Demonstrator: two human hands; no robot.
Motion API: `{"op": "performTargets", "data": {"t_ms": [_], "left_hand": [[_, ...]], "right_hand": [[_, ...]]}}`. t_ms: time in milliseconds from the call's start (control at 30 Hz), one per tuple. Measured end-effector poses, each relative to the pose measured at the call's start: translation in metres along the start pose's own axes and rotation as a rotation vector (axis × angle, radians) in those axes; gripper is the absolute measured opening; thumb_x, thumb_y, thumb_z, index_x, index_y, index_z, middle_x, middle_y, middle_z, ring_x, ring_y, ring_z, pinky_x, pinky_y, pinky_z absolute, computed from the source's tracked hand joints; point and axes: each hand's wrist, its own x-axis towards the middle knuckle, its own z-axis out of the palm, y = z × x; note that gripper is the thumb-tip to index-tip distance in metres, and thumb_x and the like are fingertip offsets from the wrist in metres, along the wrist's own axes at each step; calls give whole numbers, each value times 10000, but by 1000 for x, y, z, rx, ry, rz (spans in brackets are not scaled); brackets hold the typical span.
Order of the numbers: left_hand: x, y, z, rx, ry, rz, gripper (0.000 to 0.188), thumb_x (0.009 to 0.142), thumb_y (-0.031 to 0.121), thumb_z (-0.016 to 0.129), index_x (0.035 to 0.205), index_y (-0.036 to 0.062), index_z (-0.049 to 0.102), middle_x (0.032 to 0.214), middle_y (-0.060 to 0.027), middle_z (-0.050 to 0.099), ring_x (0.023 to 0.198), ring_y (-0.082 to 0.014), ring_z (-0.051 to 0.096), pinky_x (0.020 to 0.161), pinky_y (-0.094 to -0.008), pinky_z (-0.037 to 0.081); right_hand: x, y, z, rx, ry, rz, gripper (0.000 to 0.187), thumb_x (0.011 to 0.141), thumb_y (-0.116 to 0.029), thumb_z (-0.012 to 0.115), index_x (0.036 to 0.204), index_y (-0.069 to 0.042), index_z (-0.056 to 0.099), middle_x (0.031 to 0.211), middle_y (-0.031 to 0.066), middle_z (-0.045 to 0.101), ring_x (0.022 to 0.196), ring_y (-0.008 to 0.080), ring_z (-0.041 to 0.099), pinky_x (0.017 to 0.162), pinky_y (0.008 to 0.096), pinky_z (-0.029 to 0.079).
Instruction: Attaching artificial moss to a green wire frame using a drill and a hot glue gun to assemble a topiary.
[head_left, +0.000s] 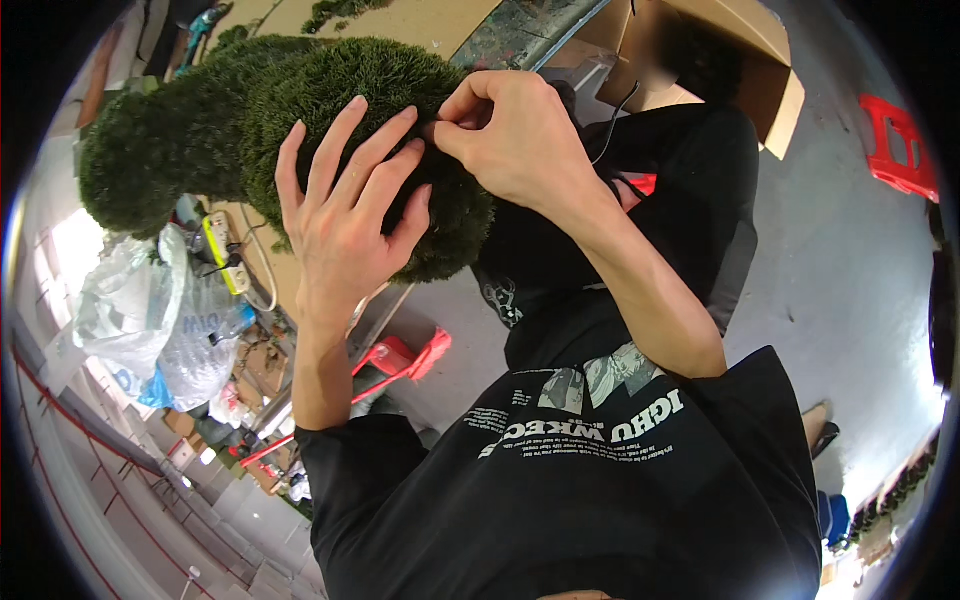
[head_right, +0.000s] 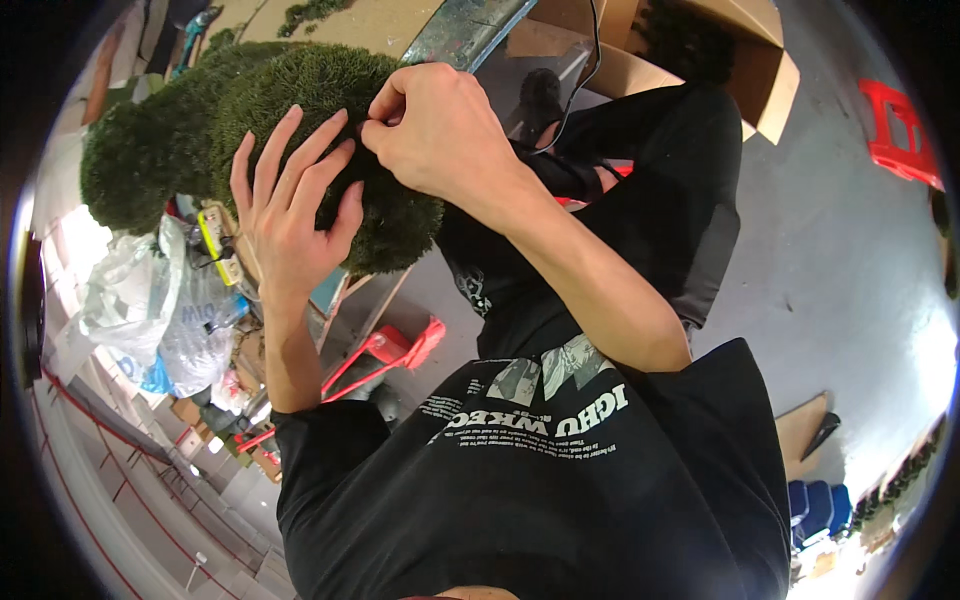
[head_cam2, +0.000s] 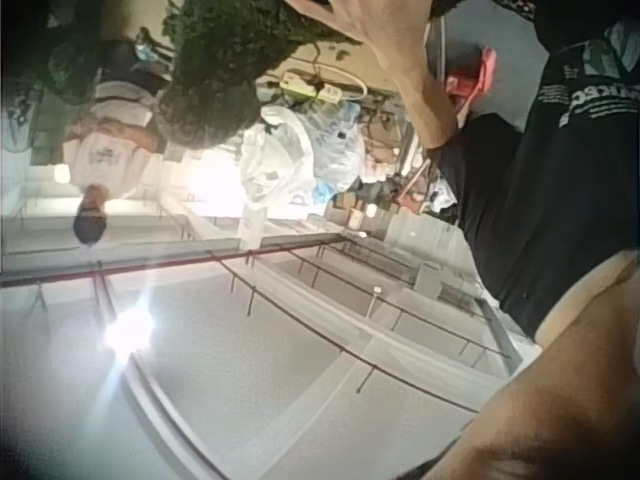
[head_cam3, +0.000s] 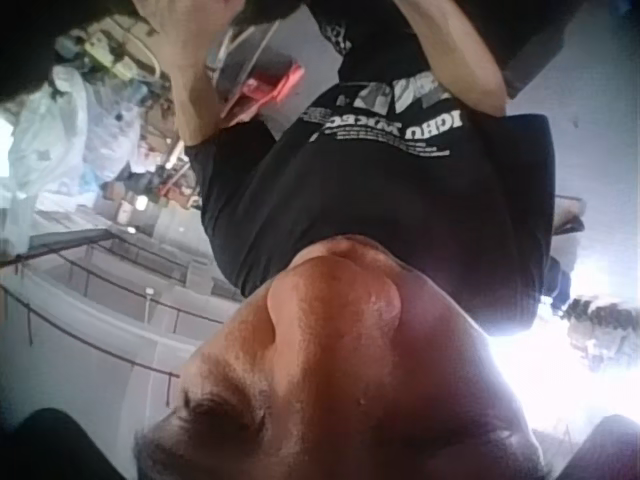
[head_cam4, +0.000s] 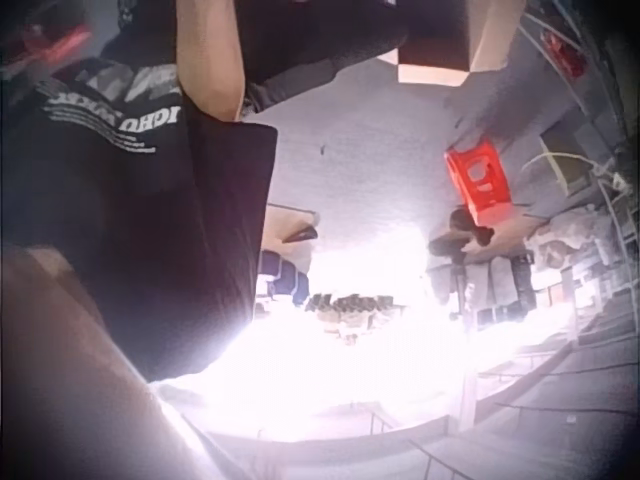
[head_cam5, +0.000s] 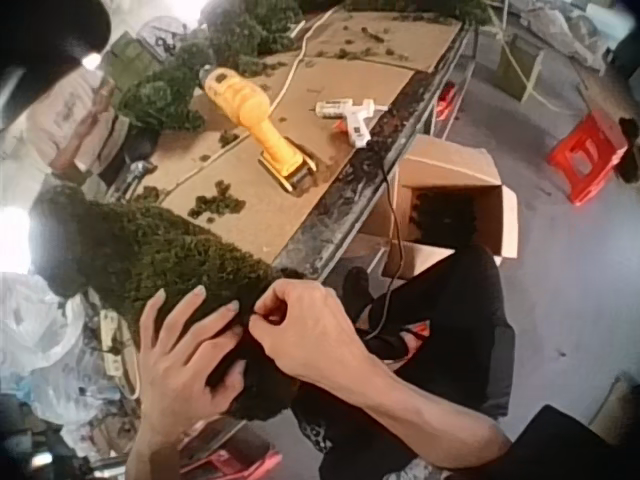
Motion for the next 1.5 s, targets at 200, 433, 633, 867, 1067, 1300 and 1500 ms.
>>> {"op": "performTargets", "data": {"t_ms": [200,433,633,867,1067,1300,1500], "left_hand": [[1,2,-2,61,-20,35,351,871,176,752,1217,136,713,1397,19,694,1397,-274,557,1228,-549,285],[8,13,-9,176,-135,40,501,908,185,703,1408,189,662,1442,-26,618,1400,-295,509,1237,-546,267],[6,8,-9,187,-163,67,481,880,203,729,1359,222,694,1422,-29,612,1380,-299,513,1220,-586,278],[9,11,-10,158,-139,39,427,872,168,728,1298,167,711,1407,-48,633,1366,-312,531,1210,-560,315],[17,18,-14,190,-201,34,405,870,164,731,1275,142,722,1409,-63,629,1365,-322,529,1205,-542,326],[11,8,-11,131,-149,47,380,860,152,739,1240,125,736,1402,-66,642,1365,-326,534,1198,-543,335],[9,5,-8,126,-126,40,353,858,148,736,1209,115,744,1392,-65,656,1364,-324,543,1195,-540,341]], "right_hand": [[7,36,-11,326,-135,-47,266,909,-224,800,1046,4,782,906,108,769,841,179,718,804,338,570],[18,48,1,267,-128,-67,256,882,-228,828,996,-12,753,856,78,740,812,178,699,781,343,561],[18,52,1,318,-122,-54,240,867,-208,814,997,-16,754,845,81,736,790,196,703,770,348,562],[13,42,-4,264,-91,-79,215,867,-169,762,993,4,739,846,110,741,803,234,724,780,370,569],[14,44,-4,272,-73,-109,215,869,-170,755,984,10,730,837,118,740,795,246,724,780,380,569],[11,42,-5,283,-102,-91,220,870,-191,764,962,5,724,817,122,730,773,258,714,754,384,559],[9,34,-6,220,-91,-114,296,877,-264,819,973,-5,713,820,97,700,756,212,665,726,358,536]]}}
